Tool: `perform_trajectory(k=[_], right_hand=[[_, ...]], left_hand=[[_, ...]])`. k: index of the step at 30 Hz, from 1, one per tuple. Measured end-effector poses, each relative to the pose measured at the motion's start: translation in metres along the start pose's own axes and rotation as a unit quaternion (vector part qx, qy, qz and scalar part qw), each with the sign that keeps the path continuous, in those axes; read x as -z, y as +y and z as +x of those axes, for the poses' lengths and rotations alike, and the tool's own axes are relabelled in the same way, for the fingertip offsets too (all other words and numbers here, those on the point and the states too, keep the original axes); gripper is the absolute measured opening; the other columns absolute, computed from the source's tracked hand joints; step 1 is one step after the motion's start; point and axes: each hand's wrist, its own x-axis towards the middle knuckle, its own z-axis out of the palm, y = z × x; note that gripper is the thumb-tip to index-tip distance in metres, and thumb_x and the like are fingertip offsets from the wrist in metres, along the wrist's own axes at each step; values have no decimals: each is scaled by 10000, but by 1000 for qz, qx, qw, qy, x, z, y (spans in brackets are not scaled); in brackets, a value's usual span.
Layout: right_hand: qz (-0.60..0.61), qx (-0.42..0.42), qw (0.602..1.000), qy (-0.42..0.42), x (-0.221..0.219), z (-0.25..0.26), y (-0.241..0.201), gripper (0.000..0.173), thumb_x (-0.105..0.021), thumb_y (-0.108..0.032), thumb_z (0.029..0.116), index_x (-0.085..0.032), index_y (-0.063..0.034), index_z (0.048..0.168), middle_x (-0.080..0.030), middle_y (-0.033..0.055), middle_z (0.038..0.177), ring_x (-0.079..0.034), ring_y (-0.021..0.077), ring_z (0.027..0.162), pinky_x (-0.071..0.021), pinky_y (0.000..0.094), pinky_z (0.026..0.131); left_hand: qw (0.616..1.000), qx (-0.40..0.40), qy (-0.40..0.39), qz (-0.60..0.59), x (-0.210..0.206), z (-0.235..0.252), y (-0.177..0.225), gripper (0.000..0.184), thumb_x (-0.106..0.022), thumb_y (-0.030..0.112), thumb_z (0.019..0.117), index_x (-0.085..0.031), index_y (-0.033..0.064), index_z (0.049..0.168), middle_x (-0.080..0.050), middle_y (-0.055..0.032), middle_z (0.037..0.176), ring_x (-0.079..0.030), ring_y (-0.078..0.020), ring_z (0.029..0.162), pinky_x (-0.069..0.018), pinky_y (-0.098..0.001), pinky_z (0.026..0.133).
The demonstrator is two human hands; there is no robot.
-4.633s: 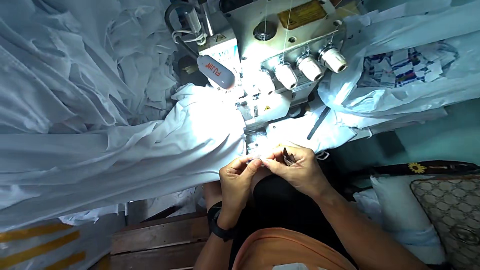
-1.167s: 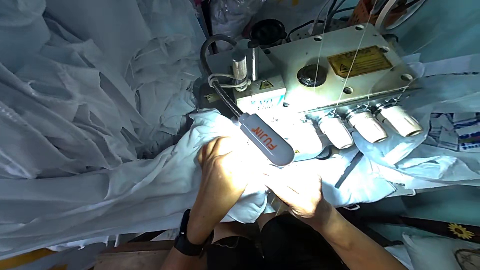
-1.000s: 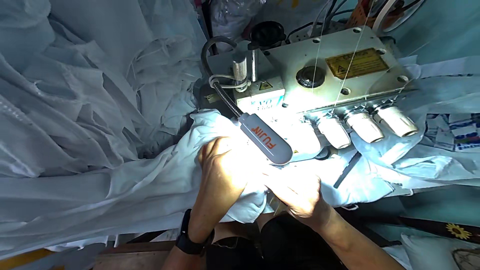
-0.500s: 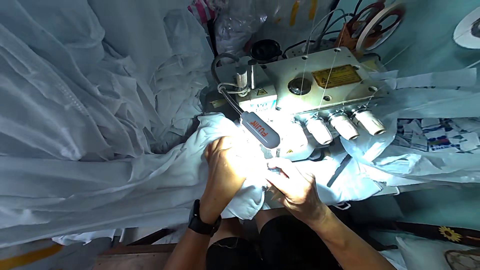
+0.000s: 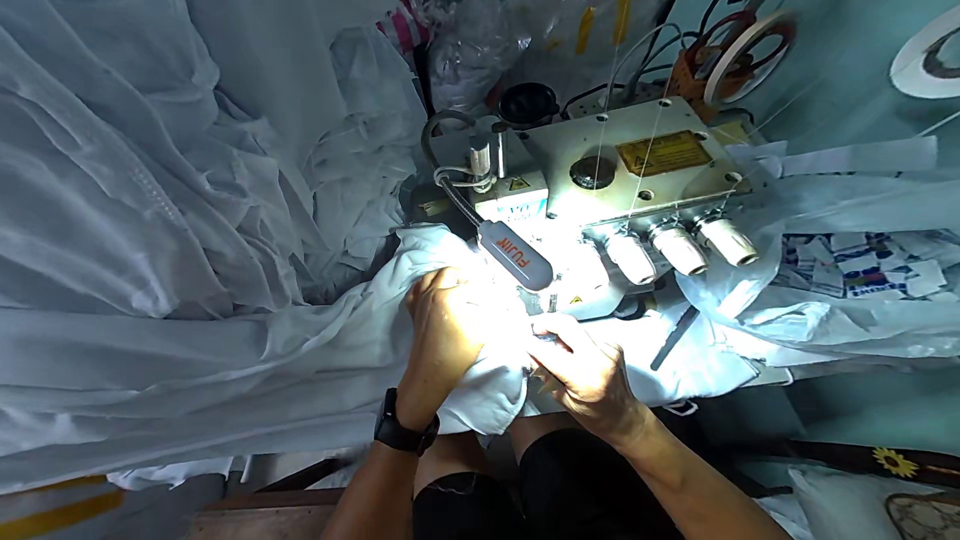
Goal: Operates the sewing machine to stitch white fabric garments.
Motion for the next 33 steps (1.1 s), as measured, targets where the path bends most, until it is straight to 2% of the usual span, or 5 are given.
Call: perform_trajectory(k=[7,10,19,22,33], right_hand=[[2,8,1000,0,0,0,1,181,-602,-115,976,-770,-80,918,-749,178,1007,-716,223,838,-556,270,686],[3,12,1000,0,0,0,1,170,-606,-111,977,-768,-81,934,-751,178,1015,-711,217,831,-549,267,691],[-9,35,999,-9,1,1,2,177,-583,-95,987,-758,-74,969,-759,156,1035,-664,213,764,-501,281,630],[-15,46,999,-17,2,3,2,188,-570,-86,992,-751,-66,943,-763,143,983,-657,223,748,-484,302,609],[-38,49,998,-32,5,4,-2,178,-573,-79,987,-748,-68,954,-768,123,955,-619,218,672,-438,316,559]], left_hand=[[999,27,-25,-3,4,3,1,153,-809,174,799,-767,45,870,-702,-97,1054,-622,-272,1073,-419,-563,955],[999,23,-25,-7,4,3,1,124,-806,165,796,-769,55,836,-704,-87,1038,-622,-263,1067,-417,-556,946],[1000,19,-20,-11,4,2,2,125,-813,146,780,-762,43,828,-707,-94,1024,-624,-260,1058,-415,-546,944],[1000,12,-16,-16,4,1,1,131,-814,150,764,-741,46,795,-703,-91,1009,-621,-247,1059,-415,-529,936],[999,13,-16,-27,5,1,-2,143,-793,174,765,-732,48,797,-704,-71,1021,-627,-226,1062,-421,-520,952]])
